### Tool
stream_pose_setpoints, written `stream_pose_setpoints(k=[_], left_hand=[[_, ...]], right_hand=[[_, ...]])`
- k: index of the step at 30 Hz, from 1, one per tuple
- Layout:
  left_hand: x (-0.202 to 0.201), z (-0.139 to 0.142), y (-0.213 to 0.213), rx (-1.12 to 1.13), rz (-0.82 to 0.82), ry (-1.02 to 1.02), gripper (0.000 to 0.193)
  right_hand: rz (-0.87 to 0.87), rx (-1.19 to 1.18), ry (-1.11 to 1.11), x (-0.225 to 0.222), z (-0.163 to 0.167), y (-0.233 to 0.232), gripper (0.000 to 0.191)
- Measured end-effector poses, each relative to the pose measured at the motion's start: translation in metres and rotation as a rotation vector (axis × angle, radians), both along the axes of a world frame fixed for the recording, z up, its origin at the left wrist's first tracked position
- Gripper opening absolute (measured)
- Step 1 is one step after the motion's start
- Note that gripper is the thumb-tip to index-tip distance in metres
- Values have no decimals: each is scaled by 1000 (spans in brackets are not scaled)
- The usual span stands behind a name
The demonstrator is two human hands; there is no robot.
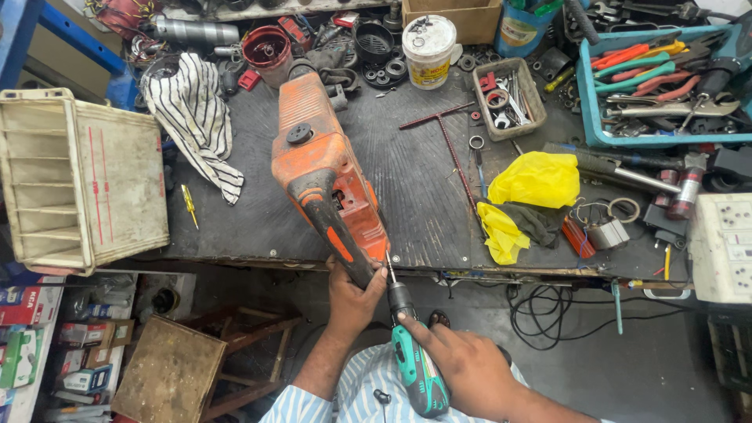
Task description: The person uses a cordless drill to remove screws from an orange rotary hammer, then wipes the tool with a cloth. They place the rotary hammer on a shelf and retrieve a small angle grinder, which they disassemble with a screwdriver, removing the end cap and internal components.
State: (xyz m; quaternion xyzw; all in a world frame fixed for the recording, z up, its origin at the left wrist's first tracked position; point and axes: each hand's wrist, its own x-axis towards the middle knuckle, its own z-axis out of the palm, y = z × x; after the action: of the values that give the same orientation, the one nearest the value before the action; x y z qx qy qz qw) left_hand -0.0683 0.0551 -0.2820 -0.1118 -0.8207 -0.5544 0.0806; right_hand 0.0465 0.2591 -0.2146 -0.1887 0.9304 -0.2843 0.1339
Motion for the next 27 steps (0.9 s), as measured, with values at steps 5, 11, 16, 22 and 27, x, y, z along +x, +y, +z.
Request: stream_pose_setpoints(k=[5,11,16,22,27], left_hand=[[-3,4,3,31,5,26,18],[-3,17,5,-74,30,126,27],[-5,37,14,192,67,-150,46],[-21,54,17,134,133,-25,48],[-24,46,-36,56,113,23,35]], right_hand=[[-5,-97,35,-2,2,14,87],[-61,-205,171,4,-24,49,87],[-314,-162,54,8,-46,66,89],[-367,-88,192,-47,-60,60,95],[-302,197,261,-126,-59,36,88]])
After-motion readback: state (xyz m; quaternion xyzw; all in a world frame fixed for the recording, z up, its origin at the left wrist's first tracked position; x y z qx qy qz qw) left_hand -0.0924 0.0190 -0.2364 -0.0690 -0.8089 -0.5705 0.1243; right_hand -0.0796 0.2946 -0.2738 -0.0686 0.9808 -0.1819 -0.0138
